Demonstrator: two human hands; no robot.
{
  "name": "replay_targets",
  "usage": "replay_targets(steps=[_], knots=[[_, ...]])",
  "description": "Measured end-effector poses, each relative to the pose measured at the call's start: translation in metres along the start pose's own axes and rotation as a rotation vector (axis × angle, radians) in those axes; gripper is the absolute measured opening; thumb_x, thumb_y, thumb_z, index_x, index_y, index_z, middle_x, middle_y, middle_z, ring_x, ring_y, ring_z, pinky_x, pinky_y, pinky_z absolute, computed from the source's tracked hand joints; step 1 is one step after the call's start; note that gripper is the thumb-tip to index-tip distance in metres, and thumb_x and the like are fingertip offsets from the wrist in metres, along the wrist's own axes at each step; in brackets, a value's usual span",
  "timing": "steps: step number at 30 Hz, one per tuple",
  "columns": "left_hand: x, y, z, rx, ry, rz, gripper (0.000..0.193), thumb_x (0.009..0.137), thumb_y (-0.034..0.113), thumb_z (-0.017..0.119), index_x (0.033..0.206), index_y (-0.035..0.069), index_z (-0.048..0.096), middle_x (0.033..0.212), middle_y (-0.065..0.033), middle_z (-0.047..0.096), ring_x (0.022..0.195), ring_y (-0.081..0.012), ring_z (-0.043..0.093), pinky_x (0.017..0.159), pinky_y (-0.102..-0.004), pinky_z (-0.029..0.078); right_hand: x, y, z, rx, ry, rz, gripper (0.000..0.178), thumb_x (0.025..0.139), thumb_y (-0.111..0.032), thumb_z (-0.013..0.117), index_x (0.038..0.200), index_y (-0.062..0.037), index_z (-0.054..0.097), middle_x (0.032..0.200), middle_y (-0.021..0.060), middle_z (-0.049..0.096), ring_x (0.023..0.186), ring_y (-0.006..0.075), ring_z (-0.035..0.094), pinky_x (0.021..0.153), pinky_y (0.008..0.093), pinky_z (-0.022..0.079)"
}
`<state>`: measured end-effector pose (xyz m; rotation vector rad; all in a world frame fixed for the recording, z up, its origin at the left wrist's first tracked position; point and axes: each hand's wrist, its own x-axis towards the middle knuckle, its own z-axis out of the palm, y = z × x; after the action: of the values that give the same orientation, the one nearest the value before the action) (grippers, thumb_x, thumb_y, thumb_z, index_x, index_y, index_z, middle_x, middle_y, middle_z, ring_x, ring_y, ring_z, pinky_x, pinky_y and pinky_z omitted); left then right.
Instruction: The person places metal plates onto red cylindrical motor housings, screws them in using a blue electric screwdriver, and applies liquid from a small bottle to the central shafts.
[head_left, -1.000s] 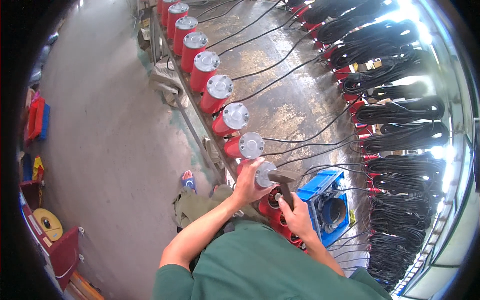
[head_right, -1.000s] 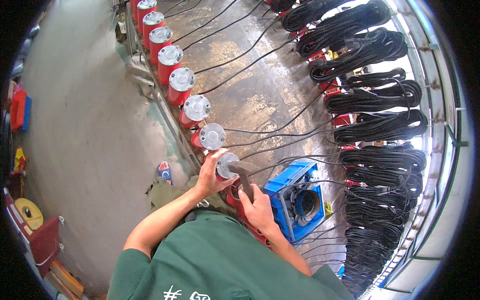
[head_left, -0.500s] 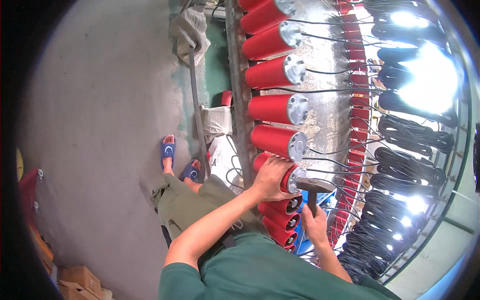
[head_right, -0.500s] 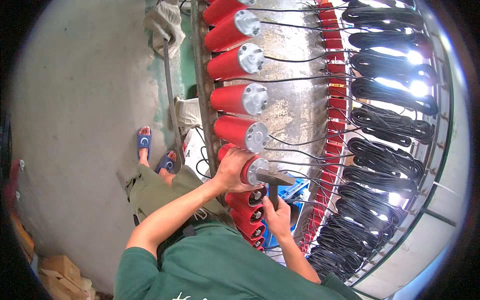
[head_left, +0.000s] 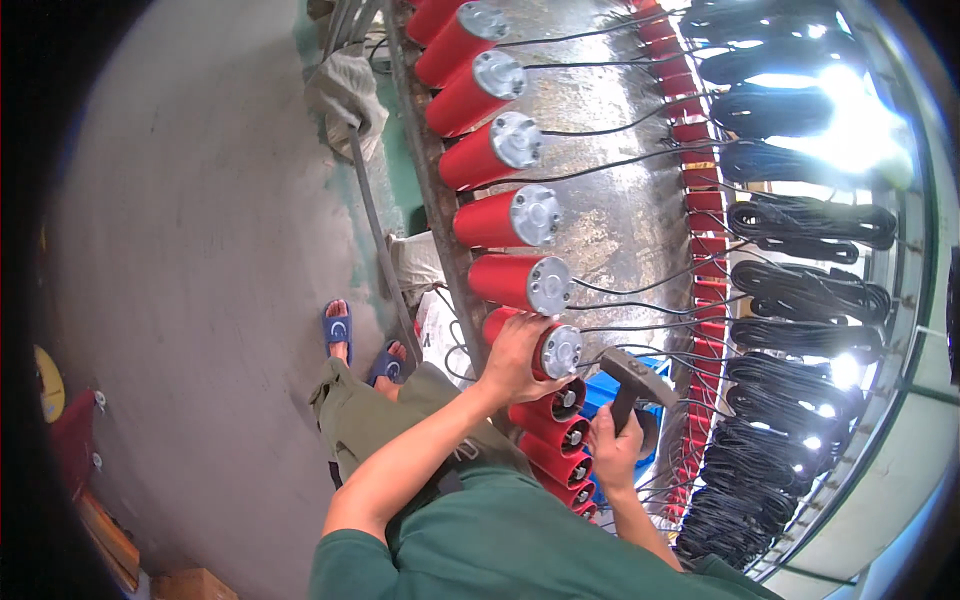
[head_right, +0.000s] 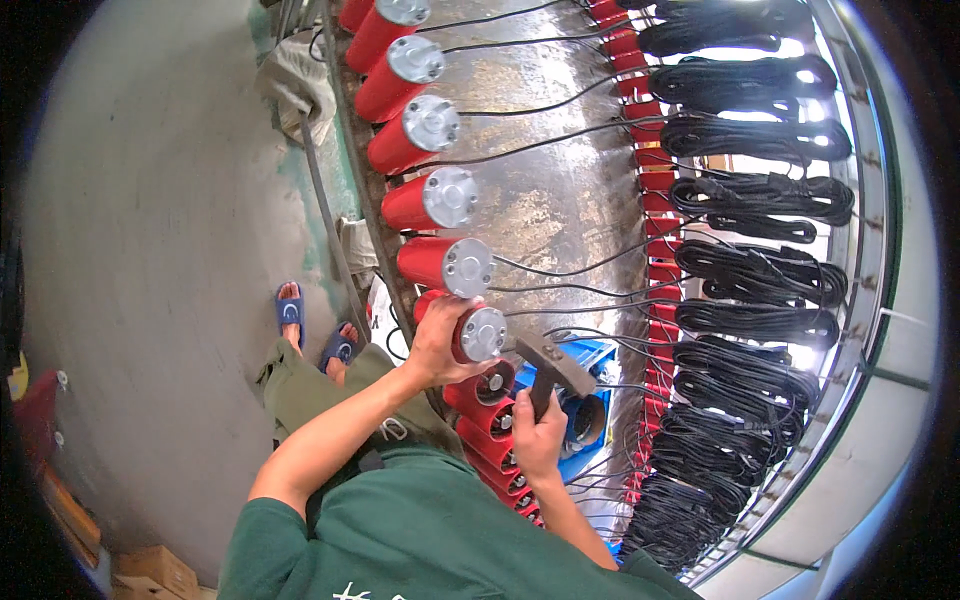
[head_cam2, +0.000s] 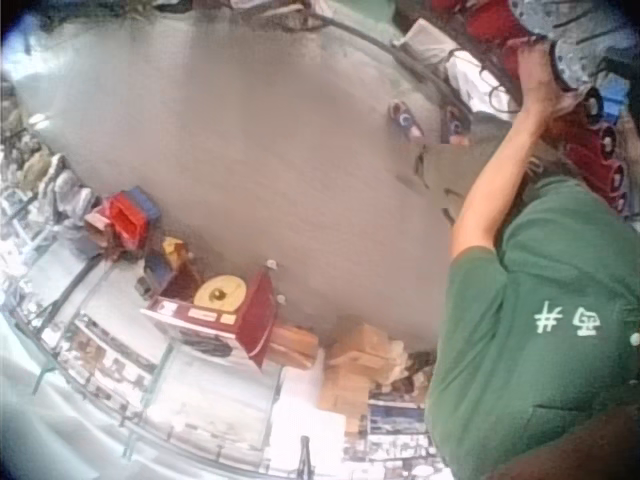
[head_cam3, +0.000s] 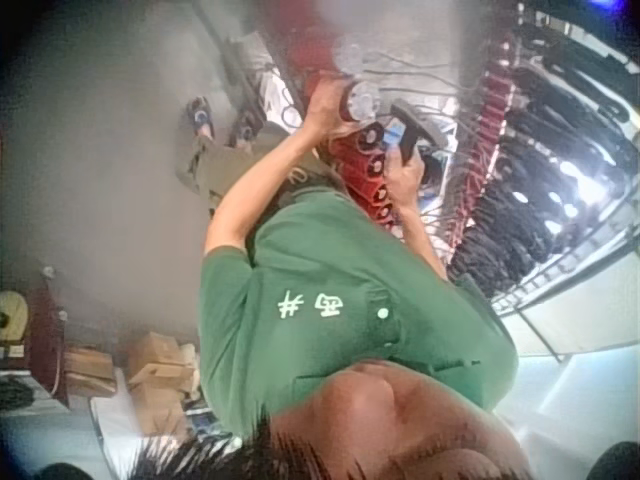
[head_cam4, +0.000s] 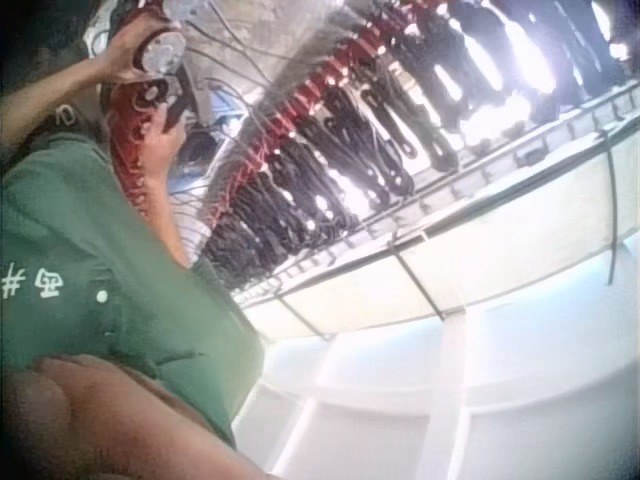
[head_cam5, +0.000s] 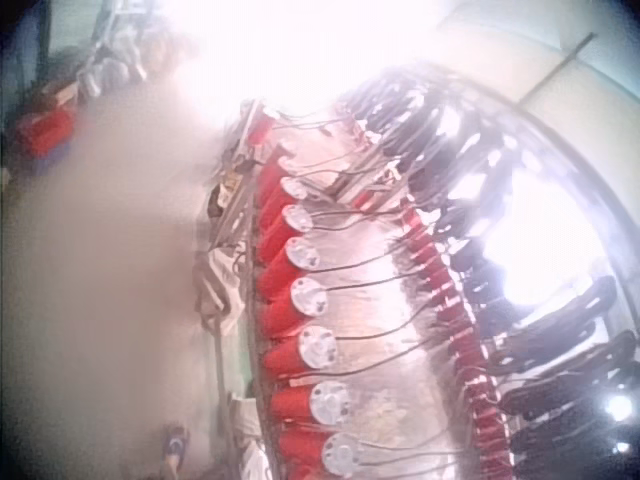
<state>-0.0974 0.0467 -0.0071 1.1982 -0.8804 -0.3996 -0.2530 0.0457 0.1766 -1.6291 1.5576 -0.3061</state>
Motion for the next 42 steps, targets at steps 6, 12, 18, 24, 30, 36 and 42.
replay_targets(steps=[6, 12, 18, 24, 30, 36, 42], knots=[[-0.002, 0.005, 0.001, -0.023, 0.003, -0.008, 0.097, 0.062, 0.030, 0.102, 0.142, 0.005, 0.052, 0.132, -0.0164, 0.066, 0.122, -0.0379, 0.063, 0.105, -0.0481, 0.049, 0.004, -0.007, 0.003, -0.277, -0.105, -0.023, 0.022, 0.104, -0.021, 0.067, 0.107, 0.0010, 0.067, 0.071, 0.0050, 0.062, 0.062, 0.0137, 0.056, 0.059, 0.0335, 0.046], [-0.002, 0.002, 0.002, -0.015, 0.010, -0.006, 0.096, 0.062, 0.030, 0.102, 0.141, 0.004, 0.053, 0.133, -0.0173, 0.065, 0.121, -0.0381, 0.063, 0.104, -0.0481, 0.050, -0.007, 0.003, 0.024, -0.430, 0.203, -0.349, 0.025, 0.104, -0.023, 0.066, 0.101, 0.0006, 0.063, 0.080, 0.0191, 0.071, 0.069, 0.0347, 0.070, 0.063, 0.0438, 0.052], [-0.009, 0.000, -0.004, -0.006, -0.024, -0.018, 0.100, 0.062, 0.034, 0.101, 0.144, 0.002, 0.053, 0.132, -0.0181, 0.064, 0.120, -0.0397, 0.062, 0.105, -0.0488, 0.049, 0.006, -0.026, 0.002, -0.339, -0.158, 0.026, 0.023, 0.103, -0.022, 0.069, 0.104, 0.0012, 0.065, 0.071, 0.0067, 0.061, 0.065, 0.0119, 0.057, 0.061, 0.0328, 0.047], [0.006, -0.003, -0.015, -0.003, -0.137, 0.050, 0.102, 0.061, 0.043, 0.100, 0.144, 0.004, 0.056, 0.135, -0.0199, 0.062, 0.124, -0.0413, 0.060, 0.110, -0.0509, 0.046, -0.006, -0.048, -0.002, 0.061, -0.045, -0.045, 0.017, 0.109, -0.021, 0.061, 0.101, -0.0052, 0.061, 0.072, 0.0000, 0.056, 0.055, 0.0069, 0.050, 0.047, 0.0258, 0.038], [0.010, -0.011, -0.018, -0.015, -0.170, 0.102, 0.100, 0.062, 0.048, 0.099, 0.143, 0.005, 0.061, 0.136, -0.0177, 0.065, 0.123, -0.0388, 0.062, 0.106, -0.0485, 0.050, 0.012, -0.029, 0.006, -0.375, -0.116, -0.057, 0.023, 0.103, -0.020, 0.069, 0.107, 0.0017, 0.067, 0.073, 0.0110, 0.065, 0.065, 0.0153, 0.060, 0.062, 0.0341, 0.048], [0.012, -0.011, -0.018, 0.026, -0.147, 0.144, 0.103, 0.058, 0.048, 0.102, 0.142, 0.005, 0.063, 0.128, -0.0199, 0.070, 0.114, -0.0366, 0.071, 0.100, -0.0449, 0.056, -0.004, -0.053, 0.011, -0.440, 0.156, -0.350, 0.015, 0.103, -0.015, 0.065, 0.104, 0.0005, 0.062, 0.074, 0.0181, 0.069, 0.063, 0.0308, 0.070, 0.059, 0.0411, 0.049], [0.019, -0.001, -0.018, 0.028, -0.191, 0.094, 0.100, 0.063, 0.045, 0.100, 0.144, 0.004, 0.058, 0.131, -0.0191, 0.066, 0.118, -0.0392, 0.065, 0.101, -0.0474, 0.051, 0.018, -0.023, 0.015, -0.510, -0.079, -0.159, 0.022, 0.103, -0.021, 0.065, 0.110, -0.0006, 0.059, 0.084, 0.0285, 0.070, 0.084, 0.0519, 0.068, 0.067, 0.0543, 0.052]])
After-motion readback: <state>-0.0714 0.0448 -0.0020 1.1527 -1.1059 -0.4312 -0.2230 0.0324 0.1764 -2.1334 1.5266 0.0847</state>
